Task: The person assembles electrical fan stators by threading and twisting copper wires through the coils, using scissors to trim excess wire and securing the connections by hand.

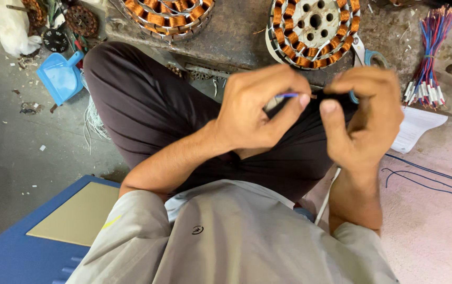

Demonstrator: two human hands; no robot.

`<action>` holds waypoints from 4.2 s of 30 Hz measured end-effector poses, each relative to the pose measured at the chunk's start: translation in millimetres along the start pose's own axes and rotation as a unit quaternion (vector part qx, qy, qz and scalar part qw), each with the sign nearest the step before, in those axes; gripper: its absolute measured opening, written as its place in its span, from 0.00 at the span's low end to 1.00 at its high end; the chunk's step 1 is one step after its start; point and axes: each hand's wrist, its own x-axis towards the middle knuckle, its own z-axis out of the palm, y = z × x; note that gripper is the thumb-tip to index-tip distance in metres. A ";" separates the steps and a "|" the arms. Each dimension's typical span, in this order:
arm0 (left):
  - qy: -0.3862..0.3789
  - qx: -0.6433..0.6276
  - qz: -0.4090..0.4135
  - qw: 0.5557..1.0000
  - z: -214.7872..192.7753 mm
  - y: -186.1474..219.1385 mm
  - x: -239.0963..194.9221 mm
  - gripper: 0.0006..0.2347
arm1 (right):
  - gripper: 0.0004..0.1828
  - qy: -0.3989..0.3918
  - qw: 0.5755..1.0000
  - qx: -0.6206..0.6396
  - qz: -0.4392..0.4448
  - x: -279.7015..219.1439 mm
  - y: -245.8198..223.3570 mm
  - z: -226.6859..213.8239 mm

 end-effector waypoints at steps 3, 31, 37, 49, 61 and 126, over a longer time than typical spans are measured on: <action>0.060 0.094 0.057 0.992 -6.1 -4.4 29.6 0.04 | 0.14 -0.043 0.983 -0.161 -0.083 33.2 8.6 -15.5; 0.003 0.163 -0.006 0.987 9.0 -40.6 53.6 0.07 | 0.11 -0.094 0.949 -0.262 -0.147 53.7 45.3 -27.3; 0.003 0.178 -0.024 0.984 9.4 -40.2 51.7 0.06 | 0.11 -0.096 0.946 -0.277 -0.140 54.8 46.1 -27.2; 0.015 0.122 -0.010 0.992 8.6 -49.0 51.7 0.05 | 0.06 -0.124 0.971 -0.186 -0.089 66.9 31.3 -24.0; 0.050 0.094 0.003 0.994 12.3 -50.4 49.8 0.09 | 0.07 -0.128 0.966 -0.217 -0.051 76.4 15.8 -12.3; 0.041 0.095 0.014 0.994 14.7 -55.0 45.4 0.07 | 0.09 -0.100 0.930 0.214 0.282 73.5 2.5 -25.2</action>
